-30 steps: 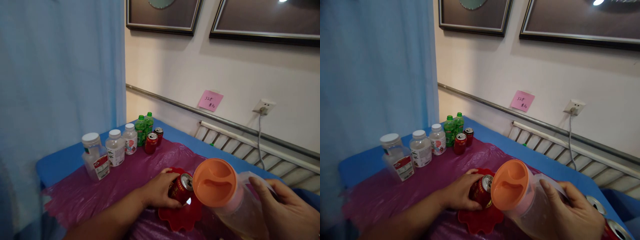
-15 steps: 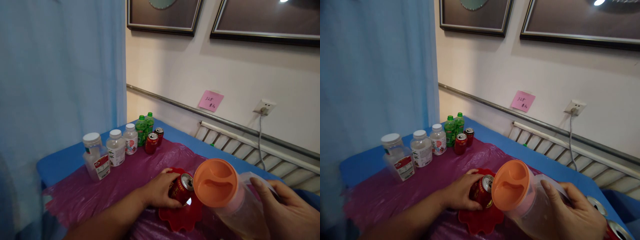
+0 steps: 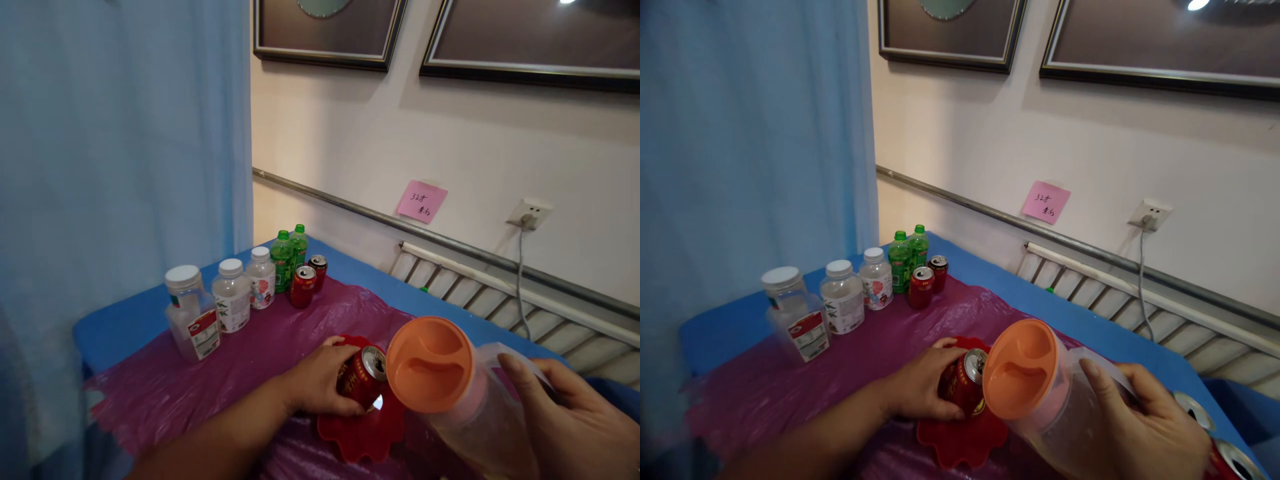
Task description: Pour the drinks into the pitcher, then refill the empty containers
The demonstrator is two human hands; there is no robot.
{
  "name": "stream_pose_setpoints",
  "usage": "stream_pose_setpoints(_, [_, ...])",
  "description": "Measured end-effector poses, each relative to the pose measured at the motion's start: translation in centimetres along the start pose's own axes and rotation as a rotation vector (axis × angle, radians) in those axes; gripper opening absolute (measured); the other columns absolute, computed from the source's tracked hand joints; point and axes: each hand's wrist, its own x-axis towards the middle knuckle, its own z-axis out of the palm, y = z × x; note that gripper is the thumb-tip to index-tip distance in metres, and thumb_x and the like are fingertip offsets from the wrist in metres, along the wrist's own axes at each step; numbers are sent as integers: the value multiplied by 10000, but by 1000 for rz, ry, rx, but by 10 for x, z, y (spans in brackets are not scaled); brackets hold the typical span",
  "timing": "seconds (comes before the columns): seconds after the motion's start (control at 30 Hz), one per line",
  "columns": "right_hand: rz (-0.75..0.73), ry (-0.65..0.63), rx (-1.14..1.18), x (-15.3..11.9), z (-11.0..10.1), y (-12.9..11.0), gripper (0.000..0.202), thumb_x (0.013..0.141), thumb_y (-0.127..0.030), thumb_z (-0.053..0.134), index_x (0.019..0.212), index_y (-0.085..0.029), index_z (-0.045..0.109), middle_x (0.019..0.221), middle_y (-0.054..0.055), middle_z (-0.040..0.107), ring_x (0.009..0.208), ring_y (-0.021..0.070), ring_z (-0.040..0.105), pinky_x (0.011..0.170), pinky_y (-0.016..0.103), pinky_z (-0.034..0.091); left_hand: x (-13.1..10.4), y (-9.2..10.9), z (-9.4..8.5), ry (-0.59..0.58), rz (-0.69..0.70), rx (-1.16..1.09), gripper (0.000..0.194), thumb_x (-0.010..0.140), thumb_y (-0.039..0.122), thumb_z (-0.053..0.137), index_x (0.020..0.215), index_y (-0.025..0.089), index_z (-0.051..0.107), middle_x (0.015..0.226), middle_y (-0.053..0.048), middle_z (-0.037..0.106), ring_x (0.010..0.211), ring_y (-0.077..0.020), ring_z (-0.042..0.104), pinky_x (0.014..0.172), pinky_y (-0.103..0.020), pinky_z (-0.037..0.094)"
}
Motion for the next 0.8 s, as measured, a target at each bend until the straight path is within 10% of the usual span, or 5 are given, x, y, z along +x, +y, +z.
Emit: stream_pose_setpoints(0.8, [36, -32, -63, 2, -1, 6, 468, 778, -684, 682, 743, -219, 725, 603, -26, 639, 591, 187, 564, 525, 270, 411, 0, -3, 0, 6, 13, 21, 716, 688, 564, 806, 1311, 275, 601, 1277, -48, 722, 1181, -318, 641, 1179, -474, 277])
